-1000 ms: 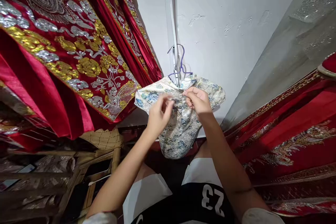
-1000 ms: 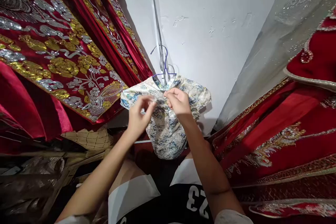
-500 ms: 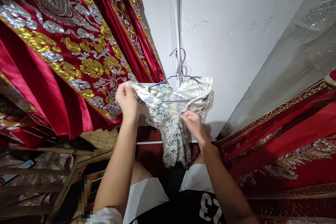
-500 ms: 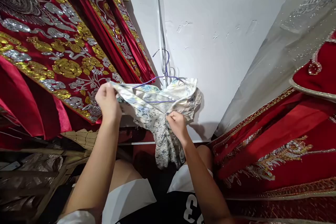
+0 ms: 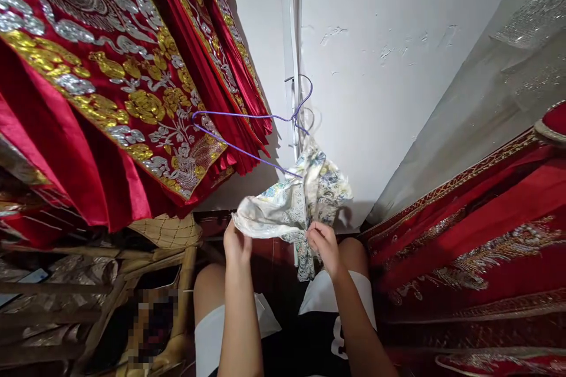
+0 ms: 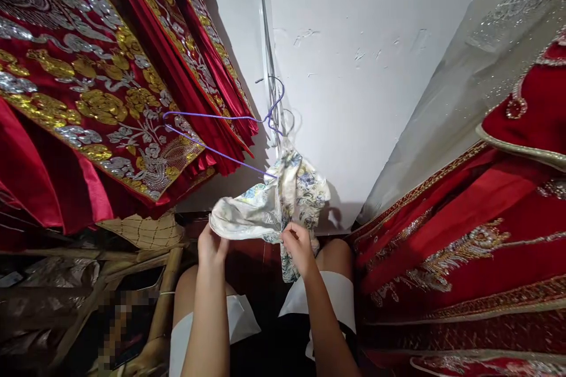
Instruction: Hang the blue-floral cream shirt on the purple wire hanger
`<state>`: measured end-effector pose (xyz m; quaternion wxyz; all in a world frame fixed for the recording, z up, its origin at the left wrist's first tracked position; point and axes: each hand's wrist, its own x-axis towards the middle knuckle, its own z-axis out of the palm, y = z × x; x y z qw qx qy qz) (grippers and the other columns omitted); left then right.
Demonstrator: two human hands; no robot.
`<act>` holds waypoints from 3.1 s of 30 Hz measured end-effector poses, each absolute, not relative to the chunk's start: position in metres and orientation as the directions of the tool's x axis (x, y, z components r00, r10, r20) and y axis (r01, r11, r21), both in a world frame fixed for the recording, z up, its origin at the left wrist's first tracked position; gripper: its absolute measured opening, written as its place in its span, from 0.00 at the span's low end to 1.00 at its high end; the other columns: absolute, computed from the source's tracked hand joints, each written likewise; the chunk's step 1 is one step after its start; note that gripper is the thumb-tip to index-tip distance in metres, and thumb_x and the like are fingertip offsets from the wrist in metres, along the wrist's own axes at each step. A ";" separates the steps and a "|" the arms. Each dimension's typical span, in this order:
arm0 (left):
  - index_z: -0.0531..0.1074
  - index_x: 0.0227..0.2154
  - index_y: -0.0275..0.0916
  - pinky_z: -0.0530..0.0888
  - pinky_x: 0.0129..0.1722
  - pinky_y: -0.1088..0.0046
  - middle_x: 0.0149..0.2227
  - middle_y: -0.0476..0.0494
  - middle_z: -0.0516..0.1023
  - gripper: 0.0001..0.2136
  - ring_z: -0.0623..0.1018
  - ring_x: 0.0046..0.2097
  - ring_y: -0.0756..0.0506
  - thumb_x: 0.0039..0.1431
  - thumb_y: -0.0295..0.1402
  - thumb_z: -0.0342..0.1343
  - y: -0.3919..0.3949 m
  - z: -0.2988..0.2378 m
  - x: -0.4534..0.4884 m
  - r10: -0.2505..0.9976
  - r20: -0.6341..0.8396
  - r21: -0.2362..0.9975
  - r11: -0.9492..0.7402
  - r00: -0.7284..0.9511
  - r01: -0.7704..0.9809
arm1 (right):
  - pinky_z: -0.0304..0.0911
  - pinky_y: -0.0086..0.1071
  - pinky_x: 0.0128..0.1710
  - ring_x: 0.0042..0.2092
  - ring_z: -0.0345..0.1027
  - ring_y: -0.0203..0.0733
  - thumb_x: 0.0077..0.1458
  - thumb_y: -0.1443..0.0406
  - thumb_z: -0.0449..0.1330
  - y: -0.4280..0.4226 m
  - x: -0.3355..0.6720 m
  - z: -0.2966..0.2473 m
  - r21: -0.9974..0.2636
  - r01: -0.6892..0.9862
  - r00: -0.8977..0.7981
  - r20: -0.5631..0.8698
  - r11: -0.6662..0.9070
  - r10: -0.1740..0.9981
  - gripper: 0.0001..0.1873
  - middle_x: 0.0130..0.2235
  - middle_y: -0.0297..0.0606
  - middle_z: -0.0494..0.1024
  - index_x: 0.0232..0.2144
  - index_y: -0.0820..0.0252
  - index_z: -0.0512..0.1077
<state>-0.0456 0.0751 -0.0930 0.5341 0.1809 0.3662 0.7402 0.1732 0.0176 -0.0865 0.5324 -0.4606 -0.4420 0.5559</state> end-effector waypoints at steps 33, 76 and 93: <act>0.67 0.25 0.36 0.60 0.31 0.75 0.26 0.51 0.66 0.22 0.62 0.30 0.49 0.67 0.50 0.49 0.033 -0.014 -0.057 0.839 0.038 0.780 -0.365 0.543 0.509 | 0.68 0.35 0.38 0.39 0.77 0.48 0.52 0.69 0.60 0.078 0.223 0.074 -0.812 0.409 -0.490 0.191 0.417 0.851 0.11 0.37 0.40 0.84 0.33 0.57 0.83; 0.77 0.22 0.40 0.67 0.28 0.73 0.23 0.46 0.77 0.16 0.73 0.25 0.46 0.60 0.45 0.61 0.093 0.058 -0.079 0.912 0.092 0.678 -0.351 0.399 0.646 | 0.50 0.32 0.29 0.27 0.54 0.41 0.36 0.70 0.49 0.061 0.253 0.044 -0.671 0.667 -0.153 0.300 0.322 0.942 0.21 0.23 0.30 0.68 0.35 0.52 0.72; 0.62 0.31 0.41 0.68 0.54 0.60 0.37 0.45 0.74 0.15 0.76 0.43 0.43 0.58 0.46 0.59 0.051 -0.091 0.044 0.831 -0.062 0.980 0.157 0.552 -0.126 | 0.45 0.32 0.28 0.27 0.49 0.40 0.36 0.69 0.48 0.056 0.251 0.057 -0.700 0.682 -0.070 0.224 0.210 0.972 0.15 0.21 0.28 0.60 0.30 0.53 0.67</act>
